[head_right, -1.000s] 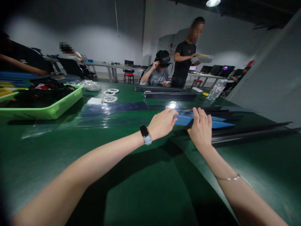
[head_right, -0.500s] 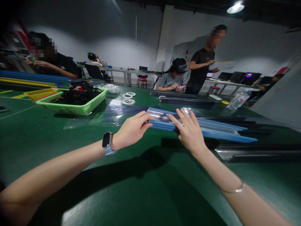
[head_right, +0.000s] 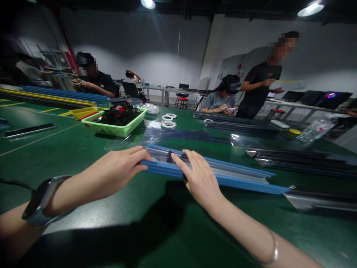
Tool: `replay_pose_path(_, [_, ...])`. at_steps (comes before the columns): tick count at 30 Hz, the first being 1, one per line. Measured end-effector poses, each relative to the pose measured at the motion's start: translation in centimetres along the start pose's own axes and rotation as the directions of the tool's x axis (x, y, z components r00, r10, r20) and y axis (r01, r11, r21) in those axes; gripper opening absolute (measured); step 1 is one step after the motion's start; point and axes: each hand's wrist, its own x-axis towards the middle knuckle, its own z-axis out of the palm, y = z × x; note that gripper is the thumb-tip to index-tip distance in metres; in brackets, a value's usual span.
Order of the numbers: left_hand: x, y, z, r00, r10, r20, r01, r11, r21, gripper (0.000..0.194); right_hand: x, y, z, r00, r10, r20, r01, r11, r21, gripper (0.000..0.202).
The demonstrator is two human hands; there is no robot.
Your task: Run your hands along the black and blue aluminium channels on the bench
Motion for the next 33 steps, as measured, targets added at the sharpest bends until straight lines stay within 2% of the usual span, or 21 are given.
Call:
replay_pose_path(6, [-0.6,-0.4,0.2,0.991,0.0,0.132,-0.007,0.999,0.05,0.009,-0.7,-1.1,0.7,0.999,-0.013,0.048,0.014,1.0,-0.013,0.076])
replay_pose_path(12, [-0.9,-1.3,1.2,0.962,0.041,0.271,-0.077,0.99,0.122,0.009,-1.1,-1.7,2.0,0.984,-0.099,0.15,0.097,0.995,0.015,0.082])
replay_pose_path(17, [-0.9,-2.2,2.3,0.949,0.048,0.312,-0.084,0.991,0.103,0.009,-0.9,-1.2,2.6,0.965,-0.202,0.165,0.199,0.979,0.034,0.069])
replay_pose_path(21, [-0.5,-2.5,3.2,0.938,0.06,0.341,-0.099,0.99,0.099,0.006,-0.8,-0.9,3.5,0.957,-0.24,0.166,0.24,0.971,0.02,0.068])
replay_pose_path(25, [-0.2,-2.9,3.8,0.93,0.084,0.359,-0.122,0.989,0.084,0.006,-0.8,-0.9,4.2,0.961,-0.229,0.157,0.229,0.973,0.015,0.065])
replay_pose_path(33, [0.1,-3.6,4.6,0.915,0.119,0.386,-0.142,0.989,0.031,0.009,-0.6,-1.5,4.1,0.971,-0.189,0.146,0.19,0.982,0.01,0.053])
